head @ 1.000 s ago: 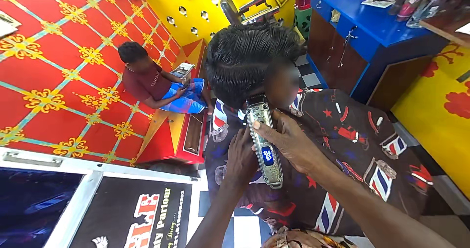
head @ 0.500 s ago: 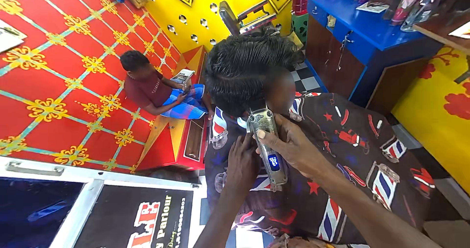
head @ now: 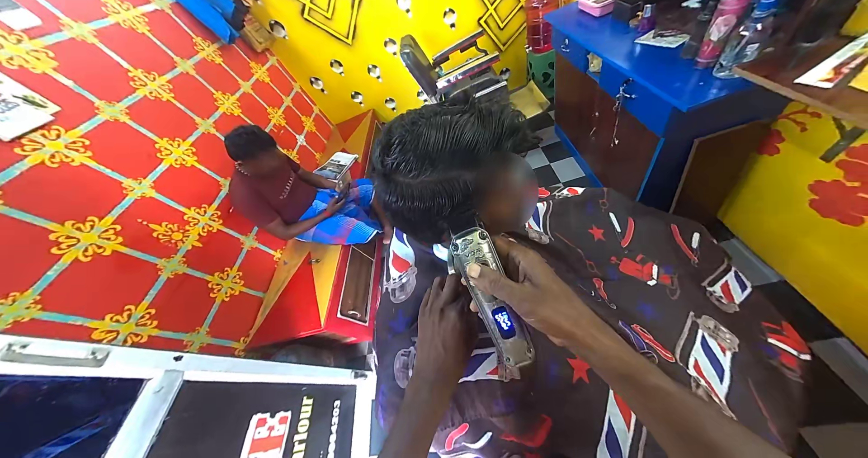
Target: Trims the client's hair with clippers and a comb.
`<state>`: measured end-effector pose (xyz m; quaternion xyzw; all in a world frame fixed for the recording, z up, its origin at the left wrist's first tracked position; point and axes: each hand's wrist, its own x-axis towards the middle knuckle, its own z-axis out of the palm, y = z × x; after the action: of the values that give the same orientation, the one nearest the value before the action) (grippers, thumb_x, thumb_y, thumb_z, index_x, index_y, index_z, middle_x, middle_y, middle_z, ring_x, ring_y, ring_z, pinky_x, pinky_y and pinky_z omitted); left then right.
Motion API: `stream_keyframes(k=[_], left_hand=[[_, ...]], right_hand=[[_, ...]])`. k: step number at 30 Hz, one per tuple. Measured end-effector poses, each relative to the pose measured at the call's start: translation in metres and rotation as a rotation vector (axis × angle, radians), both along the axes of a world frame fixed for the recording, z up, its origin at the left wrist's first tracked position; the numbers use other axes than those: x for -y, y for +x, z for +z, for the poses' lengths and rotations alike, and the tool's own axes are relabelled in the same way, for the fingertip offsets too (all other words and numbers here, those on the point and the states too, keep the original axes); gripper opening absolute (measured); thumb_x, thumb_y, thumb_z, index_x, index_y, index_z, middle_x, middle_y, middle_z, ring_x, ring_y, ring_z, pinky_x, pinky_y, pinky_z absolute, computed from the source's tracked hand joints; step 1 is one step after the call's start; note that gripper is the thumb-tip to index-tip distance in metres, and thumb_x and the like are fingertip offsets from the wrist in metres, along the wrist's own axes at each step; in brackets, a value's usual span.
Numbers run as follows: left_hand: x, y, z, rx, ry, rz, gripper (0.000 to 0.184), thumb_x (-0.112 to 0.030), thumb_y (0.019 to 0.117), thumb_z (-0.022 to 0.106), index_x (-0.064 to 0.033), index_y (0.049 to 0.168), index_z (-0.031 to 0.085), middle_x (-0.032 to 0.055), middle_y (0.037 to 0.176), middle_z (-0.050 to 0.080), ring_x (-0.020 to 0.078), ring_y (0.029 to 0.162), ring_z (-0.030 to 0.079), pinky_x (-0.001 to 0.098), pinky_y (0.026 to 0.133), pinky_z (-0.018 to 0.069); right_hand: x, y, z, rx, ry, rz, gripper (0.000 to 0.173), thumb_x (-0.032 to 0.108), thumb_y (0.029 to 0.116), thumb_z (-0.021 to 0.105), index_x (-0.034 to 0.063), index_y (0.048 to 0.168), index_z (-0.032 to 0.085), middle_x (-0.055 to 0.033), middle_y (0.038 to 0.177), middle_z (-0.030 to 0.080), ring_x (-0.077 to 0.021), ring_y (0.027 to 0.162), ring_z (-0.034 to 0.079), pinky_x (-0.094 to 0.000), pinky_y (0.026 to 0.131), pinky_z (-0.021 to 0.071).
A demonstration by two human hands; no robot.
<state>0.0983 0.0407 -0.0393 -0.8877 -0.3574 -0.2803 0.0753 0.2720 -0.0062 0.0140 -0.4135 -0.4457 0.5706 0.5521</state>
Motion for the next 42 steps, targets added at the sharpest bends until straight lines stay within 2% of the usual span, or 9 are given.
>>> stream_keyframes(k=[5,11,27,29,33,35,38,40,42], left_hand=[[0.0,0.002,0.002,-0.001,-0.001,0.007,0.018,-0.016,0.0858,0.063,-0.0067,0.085,0.079,0.0122,0.103,0.074,0.0298,0.091,0.071,0.0436,0.075,0.0595],[-0.002,0.002,-0.001,0.004,-0.029,0.016,0.019,-0.016,0.0955,0.061,-0.0134,0.098,0.08,0.0107,0.141,0.063,0.0265,0.091,0.072,0.0399,0.075,0.0587],[0.001,-0.014,0.003,0.077,0.001,-0.115,0.015,-0.021,0.1009,0.061,-0.0239,0.103,0.076,0.0096,0.153,0.052,0.0173,0.087,0.072,0.0317,0.073,0.059],[0.007,-0.029,0.01,0.122,0.027,-0.147,0.014,-0.026,0.1039,0.059,-0.0252,0.111,0.072,0.0072,0.146,0.059,0.0132,0.087,0.072,0.0282,0.074,0.0589],[0.016,-0.048,0.027,0.124,0.094,-0.101,0.033,-0.039,0.1076,0.048,-0.0175,0.117,0.072,0.0029,0.086,0.074,0.0145,0.072,0.07,0.0287,0.065,0.0571],[0.022,-0.048,0.035,0.125,0.034,-0.07,0.034,-0.035,0.1088,0.046,-0.0152,0.12,0.07,0.0046,0.086,0.073,0.0152,0.072,0.069,0.0289,0.064,0.057],[0.03,-0.043,0.043,0.151,-0.077,-0.109,0.03,-0.023,0.1093,0.044,-0.0144,0.124,0.068,0.0024,0.101,0.073,0.0118,0.086,0.069,0.0301,0.079,0.0577],[0.031,-0.041,0.048,0.164,-0.04,-0.155,0.026,-0.021,0.1085,0.044,-0.0225,0.118,0.068,-0.0041,0.118,0.071,0.008,0.115,0.064,0.0348,0.11,0.0447],[0.034,-0.04,0.05,0.256,-0.013,-0.194,0.02,-0.024,0.107,0.051,-0.0308,0.112,0.069,-0.0041,0.136,0.063,0.0154,0.139,0.05,0.0501,0.125,0.0271]], right_hand=[[0.005,0.011,0.003,-0.012,-0.019,0.051,0.041,0.034,0.0975,0.065,0.0095,0.13,0.061,-0.0116,0.1,0.072,-0.0214,0.079,0.073,-0.0354,0.074,0.0633],[0.001,0.029,0.0,-0.198,-0.049,0.061,0.033,0.033,0.0999,0.06,0.0051,0.118,0.062,-0.0145,0.091,0.072,-0.0202,0.067,0.071,-0.0312,0.063,0.0627],[0.022,0.08,0.006,0.201,0.04,0.115,0.052,0.051,0.09,0.069,0.012,0.123,0.065,-0.004,0.094,0.071,-0.017,0.071,0.071,-0.0343,0.064,0.0634],[0.037,0.09,-0.003,0.069,0.086,0.092,0.049,0.053,0.0892,0.072,0.0139,0.117,0.066,-0.0014,0.092,0.073,-0.015,0.067,0.071,-0.0321,0.059,0.0634],[0.062,0.104,-0.022,-0.151,0.162,-0.001,0.036,0.051,0.0908,0.073,0.0212,0.112,0.071,-0.0035,0.092,0.076,-0.0141,0.066,0.073,-0.0297,0.058,0.0633],[0.07,0.11,-0.029,-0.194,0.172,-0.045,0.036,0.052,0.0921,0.071,0.0209,0.112,0.071,-0.0049,0.092,0.076,-0.0145,0.066,0.073,-0.0293,0.057,0.063],[0.076,0.113,-0.037,-0.223,0.133,-0.109,0.042,0.055,0.0909,0.071,0.0171,0.109,0.07,-0.0082,0.089,0.074,-0.0163,0.062,0.071,-0.0295,0.054,0.0618],[0.08,0.112,-0.041,-0.212,0.11,-0.127,0.042,0.055,0.0907,0.071,0.0172,0.109,0.07,-0.008,0.089,0.074,-0.0158,0.062,0.071,-0.0289,0.054,0.0615],[0.083,0.109,-0.044,-0.217,0.093,-0.126,0.04,0.054,0.0912,0.071,0.017,0.108,0.07,-0.0084,0.09,0.075,-0.0159,0.062,0.072,-0.0288,0.055,0.0616]])
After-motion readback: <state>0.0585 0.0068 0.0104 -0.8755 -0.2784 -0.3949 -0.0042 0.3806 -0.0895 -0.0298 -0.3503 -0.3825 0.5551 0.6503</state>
